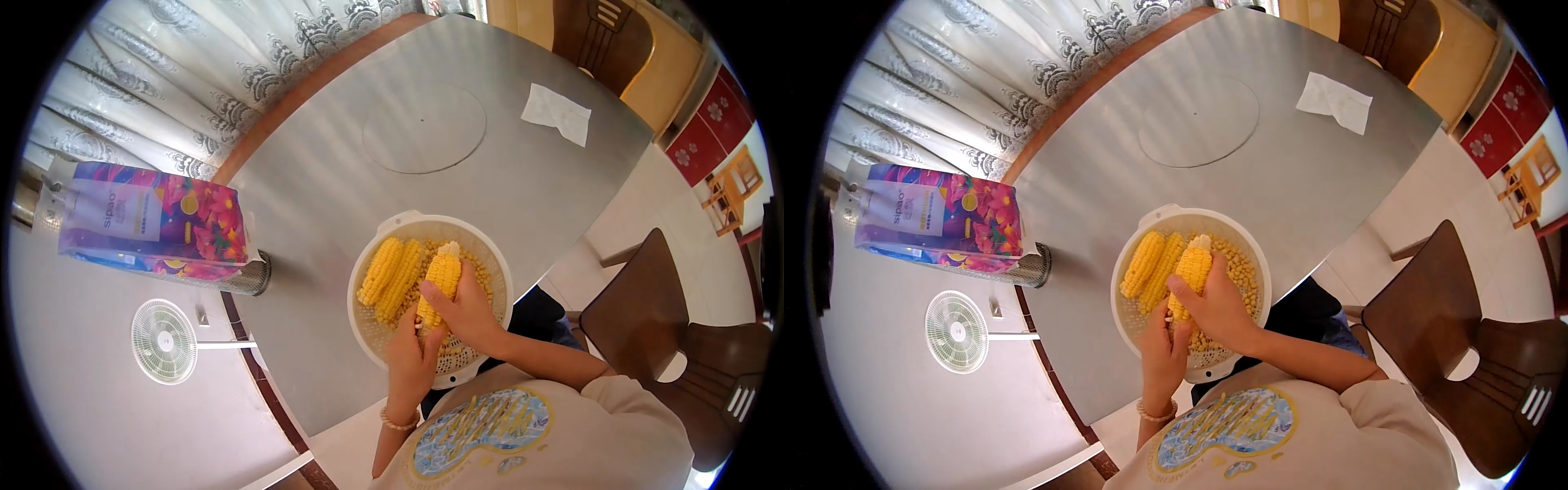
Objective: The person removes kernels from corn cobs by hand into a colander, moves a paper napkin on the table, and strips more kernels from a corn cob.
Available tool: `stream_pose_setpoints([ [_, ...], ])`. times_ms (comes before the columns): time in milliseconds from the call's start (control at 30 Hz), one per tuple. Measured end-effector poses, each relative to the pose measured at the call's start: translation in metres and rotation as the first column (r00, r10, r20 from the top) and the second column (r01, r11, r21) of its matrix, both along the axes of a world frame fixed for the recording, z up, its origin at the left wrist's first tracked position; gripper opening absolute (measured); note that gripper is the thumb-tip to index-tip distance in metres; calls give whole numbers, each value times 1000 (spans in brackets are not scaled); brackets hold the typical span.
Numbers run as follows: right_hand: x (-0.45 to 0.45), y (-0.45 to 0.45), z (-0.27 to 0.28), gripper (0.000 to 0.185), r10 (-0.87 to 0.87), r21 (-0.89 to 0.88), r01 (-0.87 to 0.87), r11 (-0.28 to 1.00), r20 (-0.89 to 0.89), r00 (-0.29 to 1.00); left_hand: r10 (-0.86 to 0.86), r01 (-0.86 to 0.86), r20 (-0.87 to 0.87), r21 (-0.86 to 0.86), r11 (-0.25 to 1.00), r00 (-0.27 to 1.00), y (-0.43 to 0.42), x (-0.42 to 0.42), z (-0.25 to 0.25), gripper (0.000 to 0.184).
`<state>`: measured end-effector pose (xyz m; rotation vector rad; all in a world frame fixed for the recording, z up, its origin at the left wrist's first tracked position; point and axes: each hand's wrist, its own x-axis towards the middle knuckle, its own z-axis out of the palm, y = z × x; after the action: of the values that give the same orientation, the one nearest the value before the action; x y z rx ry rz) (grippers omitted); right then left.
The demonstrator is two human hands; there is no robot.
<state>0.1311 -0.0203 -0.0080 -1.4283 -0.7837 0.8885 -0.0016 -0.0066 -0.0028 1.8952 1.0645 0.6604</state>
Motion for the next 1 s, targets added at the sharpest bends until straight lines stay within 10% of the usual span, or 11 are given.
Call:
stream_pose_setpoints([
  [100,0,3,-2,55,4,-5,-4,1000,-11,1000,-4,9,-20,230,973,1000,1,8,3,34],
  [433,1,5,-10,57,-25,-25,23,999,-76,997,72,-86,118,120,989,990,0,5,-4,36],
  [833,2,2,-8,54,13,-94,-18,995,-56,998,60,-20,-167,235,972,984,-5,8,3,34],
  [1000,1,3,-8,52,22,-77,-29,997,-99,995,153,-159,91,62,985,984,0,2,-4,32],
])
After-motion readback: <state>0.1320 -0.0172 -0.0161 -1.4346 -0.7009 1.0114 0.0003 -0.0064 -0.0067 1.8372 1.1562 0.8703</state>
